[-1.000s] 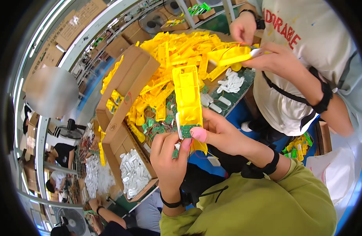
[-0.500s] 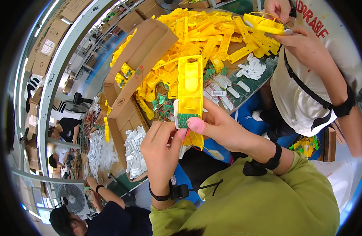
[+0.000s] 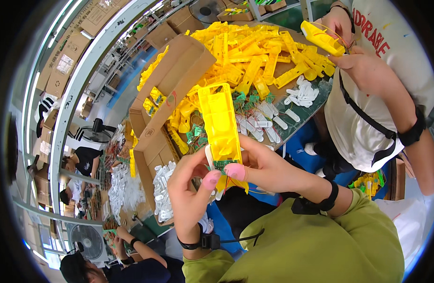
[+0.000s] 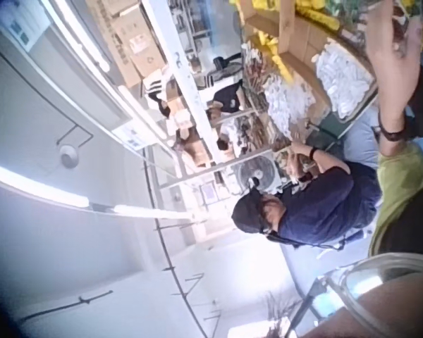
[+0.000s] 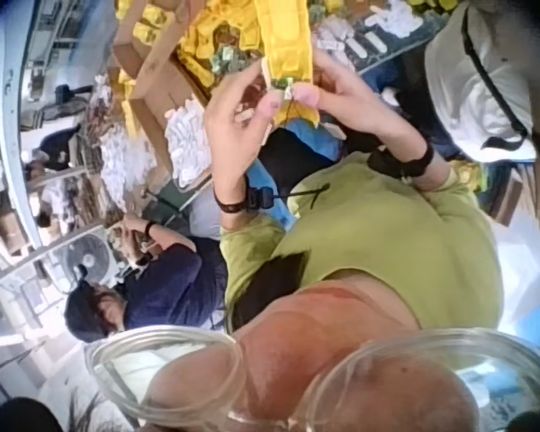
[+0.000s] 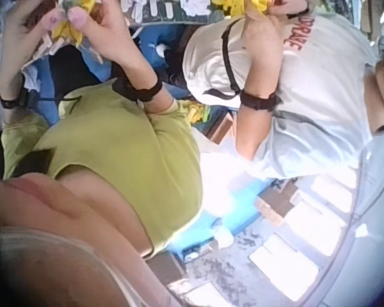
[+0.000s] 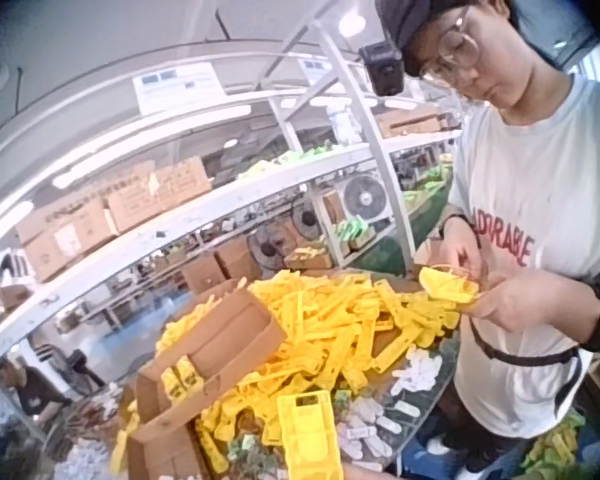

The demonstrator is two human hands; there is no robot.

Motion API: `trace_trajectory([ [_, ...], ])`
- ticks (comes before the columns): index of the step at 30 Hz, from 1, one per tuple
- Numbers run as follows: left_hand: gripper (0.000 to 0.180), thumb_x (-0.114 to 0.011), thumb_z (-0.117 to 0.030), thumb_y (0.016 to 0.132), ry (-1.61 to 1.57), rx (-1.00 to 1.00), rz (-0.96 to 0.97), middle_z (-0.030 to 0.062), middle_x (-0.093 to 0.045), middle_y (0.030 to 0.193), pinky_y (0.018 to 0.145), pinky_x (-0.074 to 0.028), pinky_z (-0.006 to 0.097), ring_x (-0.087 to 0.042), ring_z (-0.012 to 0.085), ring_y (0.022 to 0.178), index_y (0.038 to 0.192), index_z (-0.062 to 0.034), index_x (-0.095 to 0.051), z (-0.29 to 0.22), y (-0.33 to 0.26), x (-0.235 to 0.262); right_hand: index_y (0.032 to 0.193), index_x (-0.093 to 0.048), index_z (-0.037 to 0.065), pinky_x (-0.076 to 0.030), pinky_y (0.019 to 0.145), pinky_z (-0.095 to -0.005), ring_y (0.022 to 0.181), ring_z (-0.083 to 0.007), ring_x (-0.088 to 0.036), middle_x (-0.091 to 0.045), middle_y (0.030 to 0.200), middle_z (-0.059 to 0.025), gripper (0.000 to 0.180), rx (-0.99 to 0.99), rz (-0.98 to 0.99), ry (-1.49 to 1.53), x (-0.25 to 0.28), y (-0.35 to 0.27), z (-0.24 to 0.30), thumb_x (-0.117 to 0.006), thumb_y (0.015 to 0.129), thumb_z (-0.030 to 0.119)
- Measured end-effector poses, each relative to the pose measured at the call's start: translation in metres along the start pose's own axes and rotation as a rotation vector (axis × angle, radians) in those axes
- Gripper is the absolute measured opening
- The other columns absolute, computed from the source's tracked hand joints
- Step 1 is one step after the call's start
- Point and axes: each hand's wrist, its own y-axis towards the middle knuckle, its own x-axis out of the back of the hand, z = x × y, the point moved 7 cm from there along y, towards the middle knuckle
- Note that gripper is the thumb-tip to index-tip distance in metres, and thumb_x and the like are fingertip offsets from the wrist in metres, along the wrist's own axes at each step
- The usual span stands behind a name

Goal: Assembling electronic components into yellow plastic housings on an industrial assembly line.

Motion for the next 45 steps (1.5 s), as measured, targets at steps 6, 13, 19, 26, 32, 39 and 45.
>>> trace_trajectory([
  [6, 0.032, -0.062, -0.008, 0.075, 0.15, -0.136, -0.074, 0.01, -0.056, 0.08, 0.056, -0.044, 0.024, -0.053, 0.0167, 0.063, 0.106, -0.0013, -0.056, -0.01, 0.008, -0.012, 0.133, -0.013, 0.007, -0.042, 0.079, -0.0274, 0.097, -0.0128, -0.05, -0.045, 0.115, -0.0073, 0.061, 0.094, -0.03, -0.087, 0.007, 0.002, 0.017, -0.05, 0.085, 0.015],
  [13, 0.02, -0.06, -0.008, 0.075, 0.052, -0.031, 0.088, 0.0098, -0.054, 0.075, 0.06, -0.043, 0.027, -0.053, 0.0201, 0.064, 0.094, -0.0009, -0.056, 0.02, 0.025, -0.052, 0.13, -0.02, 0.006, -0.039, 0.083, -0.0282, 0.1, -0.0124, -0.043, -0.043, 0.112, -0.0054, 0.055, 0.146, -0.064, -0.282, 0.048, -0.017, 0.012, -0.05, 0.086, 0.021],
  [19, 0.016, -0.052, -0.009, 0.083, -0.031, 0.248, 0.101, 0.0101, -0.056, 0.078, 0.059, -0.044, 0.025, -0.054, 0.0168, 0.066, 0.094, 0.0018, -0.052, 0.068, -0.008, -0.068, 0.127, -0.024, 0.005, -0.04, 0.077, -0.0266, 0.092, -0.0107, -0.043, -0.045, 0.105, -0.0049, 0.049, 0.222, 0.075, -0.41, 0.055, -0.035, -0.019, -0.047, 0.087, 0.022],
  [26, 0.021, -0.052, -0.009, 0.083, 0.258, 0.028, 0.177, 0.0141, -0.058, 0.084, 0.062, -0.046, 0.026, -0.056, 0.0163, 0.071, 0.098, 0.0052, -0.051, 0.017, -0.015, -0.097, 0.123, -0.025, 0.005, -0.044, 0.065, -0.0243, 0.082, -0.0099, -0.05, -0.051, 0.095, -0.0074, 0.048, -0.018, -0.085, -0.225, 0.074, -0.062, -0.031, -0.048, 0.087, 0.026],
  [32, 0.03, -0.059, -0.012, 0.078, 0.302, -0.127, 0.302, 0.0114, -0.058, 0.081, 0.062, -0.046, 0.027, -0.055, 0.0165, 0.07, 0.101, 0.0047, -0.051, 0.002, -0.022, -0.105, 0.123, -0.024, 0.006, -0.043, 0.058, -0.0239, 0.072, -0.0094, -0.053, -0.056, 0.084, -0.0089, 0.047, -0.012, -0.071, -0.303, 0.076, -0.077, -0.018, -0.047, 0.087, 0.028],
  [39, 0.028, -0.066, -0.016, 0.071, 0.517, -0.076, 0.249, 0.0113, -0.055, 0.068, 0.053, -0.044, 0.031, -0.054, 0.0235, 0.058, 0.092, -0.0013, -0.054, -0.009, -0.028, -0.105, 0.126, -0.021, 0.005, -0.042, 0.057, -0.0223, 0.073, -0.0089, -0.05, -0.051, 0.088, -0.0083, 0.054, 0.125, 0.023, -0.295, 0.065, -0.07, -0.021, -0.049, 0.086, 0.026],
  [45, 0.026, -0.066, -0.015, 0.069, 0.538, -0.094, 0.244, 0.0108, -0.054, 0.063, 0.051, -0.043, 0.035, -0.054, 0.0276, 0.056, 0.088, -0.0027, -0.054, 0.015, -0.033, -0.092, 0.128, -0.015, 0.003, -0.043, 0.054, -0.0219, 0.068, -0.0076, -0.052, -0.052, 0.084, -0.0074, 0.054, -0.092, 0.117, -0.099, 0.054, -0.062, -0.044, -0.045, 0.089, 0.025],
])
